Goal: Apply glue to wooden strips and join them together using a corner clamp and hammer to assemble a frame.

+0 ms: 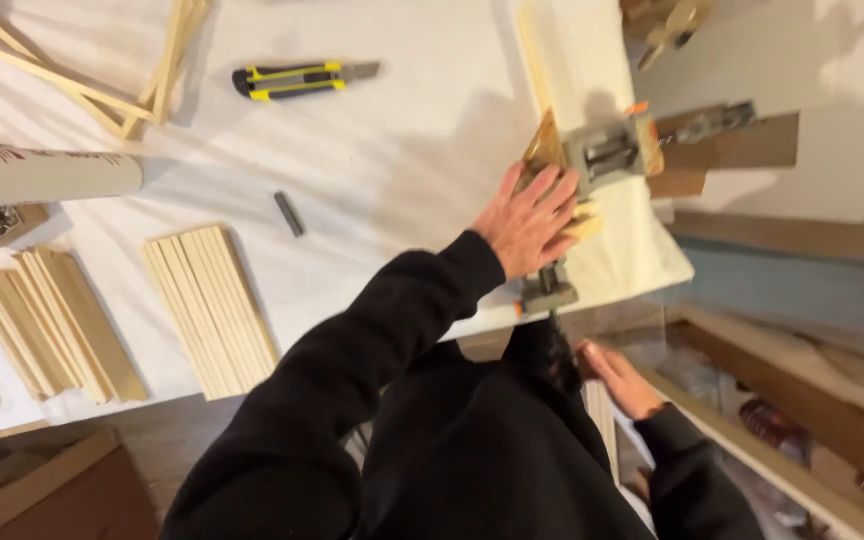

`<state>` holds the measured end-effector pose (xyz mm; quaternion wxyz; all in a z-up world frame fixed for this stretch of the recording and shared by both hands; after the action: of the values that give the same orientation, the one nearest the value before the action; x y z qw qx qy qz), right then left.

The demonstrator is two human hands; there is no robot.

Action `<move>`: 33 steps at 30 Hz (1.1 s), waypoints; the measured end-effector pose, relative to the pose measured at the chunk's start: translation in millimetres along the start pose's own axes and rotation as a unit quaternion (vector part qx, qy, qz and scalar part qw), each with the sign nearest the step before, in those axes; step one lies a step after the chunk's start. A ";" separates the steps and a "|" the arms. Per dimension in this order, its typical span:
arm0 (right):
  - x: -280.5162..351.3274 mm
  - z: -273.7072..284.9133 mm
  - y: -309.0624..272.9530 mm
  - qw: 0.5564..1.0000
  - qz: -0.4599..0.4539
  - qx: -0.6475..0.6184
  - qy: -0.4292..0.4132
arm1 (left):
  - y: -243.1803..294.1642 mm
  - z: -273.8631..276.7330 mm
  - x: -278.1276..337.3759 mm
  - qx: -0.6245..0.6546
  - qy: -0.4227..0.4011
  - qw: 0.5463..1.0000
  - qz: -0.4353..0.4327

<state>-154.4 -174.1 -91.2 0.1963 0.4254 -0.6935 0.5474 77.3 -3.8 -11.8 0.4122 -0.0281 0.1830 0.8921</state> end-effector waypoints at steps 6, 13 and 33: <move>-17.0 -25.7 121.5 0.956 0.044 -0.271 0.103 | 1.1 -2.8 1.0 -0.026 -0.006 1.000 0.003; -11.6 -45.5 91.0 0.943 0.055 -0.100 0.313 | -1.1 7.8 0.5 0.002 -0.017 1.000 -0.016; 14.6 -64.2 57.9 0.891 0.116 -0.189 0.397 | -1.8 8.8 -2.4 -0.017 -0.018 1.000 -0.017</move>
<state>-221.6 -117.9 -93.9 0.4672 0.0442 -0.6927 0.5478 81.1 -1.3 -3.6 0.4300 -0.0221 0.1601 0.8882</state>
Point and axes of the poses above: each hand's wrist, its own x-axis away from the middle knuckle, its own z-axis out of the back of the hand, y = z × x, the point moved 6 cm from there along -x, towards the middle knuckle, and after that the axes turned 1 degree about -x, right-handed, at the moved point
